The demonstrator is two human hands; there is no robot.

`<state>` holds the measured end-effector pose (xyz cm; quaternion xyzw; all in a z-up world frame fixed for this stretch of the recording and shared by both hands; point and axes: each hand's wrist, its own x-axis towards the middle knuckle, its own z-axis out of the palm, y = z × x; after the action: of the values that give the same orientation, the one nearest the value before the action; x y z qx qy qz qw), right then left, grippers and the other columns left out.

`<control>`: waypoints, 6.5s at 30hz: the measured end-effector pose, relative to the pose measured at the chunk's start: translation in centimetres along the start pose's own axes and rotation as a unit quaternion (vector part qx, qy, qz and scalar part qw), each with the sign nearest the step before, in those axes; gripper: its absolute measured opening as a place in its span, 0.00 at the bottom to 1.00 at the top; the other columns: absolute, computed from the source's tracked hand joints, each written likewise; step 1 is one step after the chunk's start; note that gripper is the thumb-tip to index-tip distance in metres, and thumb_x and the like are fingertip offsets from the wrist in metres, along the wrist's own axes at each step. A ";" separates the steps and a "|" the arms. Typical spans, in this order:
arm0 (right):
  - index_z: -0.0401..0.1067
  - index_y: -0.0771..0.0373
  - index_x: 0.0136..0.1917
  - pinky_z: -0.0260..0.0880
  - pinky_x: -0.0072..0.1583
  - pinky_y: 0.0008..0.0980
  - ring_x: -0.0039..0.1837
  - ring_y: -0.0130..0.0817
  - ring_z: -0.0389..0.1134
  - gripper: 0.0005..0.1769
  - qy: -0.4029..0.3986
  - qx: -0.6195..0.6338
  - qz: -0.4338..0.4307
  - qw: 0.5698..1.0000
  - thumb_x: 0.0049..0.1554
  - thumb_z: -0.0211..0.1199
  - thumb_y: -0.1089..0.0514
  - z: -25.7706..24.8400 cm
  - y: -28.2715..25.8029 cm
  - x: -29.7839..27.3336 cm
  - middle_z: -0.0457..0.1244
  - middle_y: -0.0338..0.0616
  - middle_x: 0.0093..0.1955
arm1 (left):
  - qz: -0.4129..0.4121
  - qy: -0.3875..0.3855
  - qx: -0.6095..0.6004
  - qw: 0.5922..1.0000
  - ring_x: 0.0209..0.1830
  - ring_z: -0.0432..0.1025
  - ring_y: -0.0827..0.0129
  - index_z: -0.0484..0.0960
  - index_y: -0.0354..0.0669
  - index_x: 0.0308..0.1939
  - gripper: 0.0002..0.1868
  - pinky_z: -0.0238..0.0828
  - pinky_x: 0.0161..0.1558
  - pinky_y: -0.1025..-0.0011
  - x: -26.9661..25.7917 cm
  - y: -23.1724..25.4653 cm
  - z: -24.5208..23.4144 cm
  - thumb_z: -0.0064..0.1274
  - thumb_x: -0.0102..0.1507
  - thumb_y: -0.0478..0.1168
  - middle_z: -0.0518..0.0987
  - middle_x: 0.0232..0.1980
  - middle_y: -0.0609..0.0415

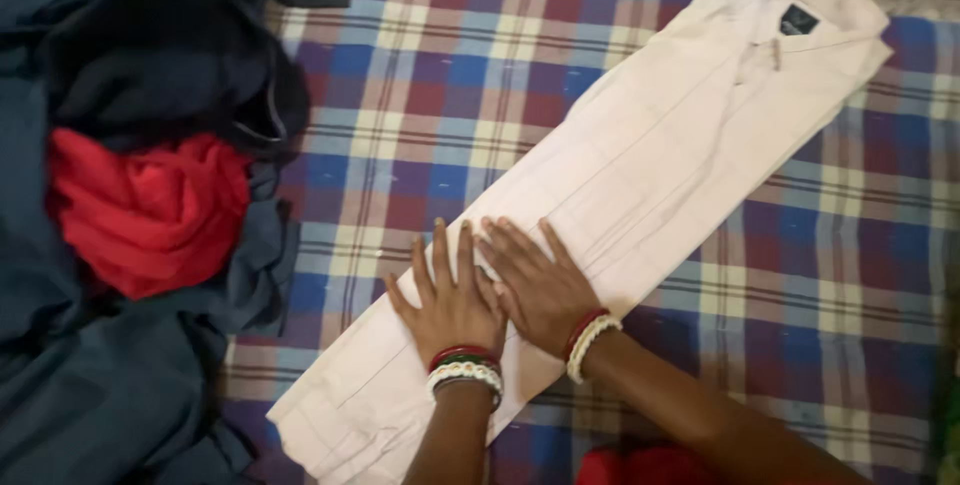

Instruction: The person folds a light pink striped shirt on a plaid mat, smoothing and aligning it before placing it into a green cardboard box. They then pick up a dark blue shirt and begin buttoning it.

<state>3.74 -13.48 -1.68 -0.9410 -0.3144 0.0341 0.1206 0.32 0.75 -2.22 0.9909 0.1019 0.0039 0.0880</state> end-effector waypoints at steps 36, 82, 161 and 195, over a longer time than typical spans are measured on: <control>0.53 0.54 0.79 0.34 0.77 0.57 0.82 0.37 0.43 0.33 -0.008 0.066 -0.094 0.993 0.63 0.48 0.46 2.4 -11.9 -2.8 0.46 0.42 0.83 | -0.497 0.092 -0.448 0.737 0.54 0.76 0.49 0.60 0.39 0.74 0.41 0.72 0.53 0.58 -12.1 -19.6 3.0 0.61 0.60 0.44 0.79 0.60 0.36; 0.43 0.41 0.82 0.59 0.73 0.42 0.76 0.56 0.58 0.50 -0.048 0.375 0.155 0.913 0.53 0.60 0.64 -4.5 2.2 -0.9 0.58 0.61 0.75 | -0.030 0.012 -0.112 0.993 0.81 0.38 0.47 0.55 0.57 0.77 0.40 0.29 0.73 0.39 -6.7 0.8 -5.4 0.49 0.63 0.55 0.46 0.82 0.46; 0.57 0.60 0.78 0.36 0.79 0.56 0.83 0.41 0.47 0.31 0.113 0.011 0.074 0.991 0.63 0.49 0.51 -2.2 4.0 -1.3 0.50 0.48 0.82 | 0.080 0.050 -0.065 0.993 0.81 0.47 0.58 0.62 0.56 0.76 0.33 0.31 0.77 0.47 -0.2 2.7 0.1 0.39 0.66 0.53 0.55 0.81 0.53; 0.54 0.61 0.80 0.34 0.79 0.58 0.84 0.42 0.44 0.32 0.069 -0.004 0.109 0.992 0.67 0.47 0.48 -4.1 9.5 -1.6 0.48 0.51 0.84 | 0.079 0.041 -0.054 0.995 0.82 0.47 0.58 0.62 0.56 0.77 0.32 0.32 0.78 0.46 -0.5 3.0 -0.7 0.39 0.66 0.50 0.56 0.81 0.53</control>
<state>8.56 -22.66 -0.10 -0.9703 -0.2012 -0.0192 0.1333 0.45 -2.15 -1.03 0.9886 0.0264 0.0569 0.1370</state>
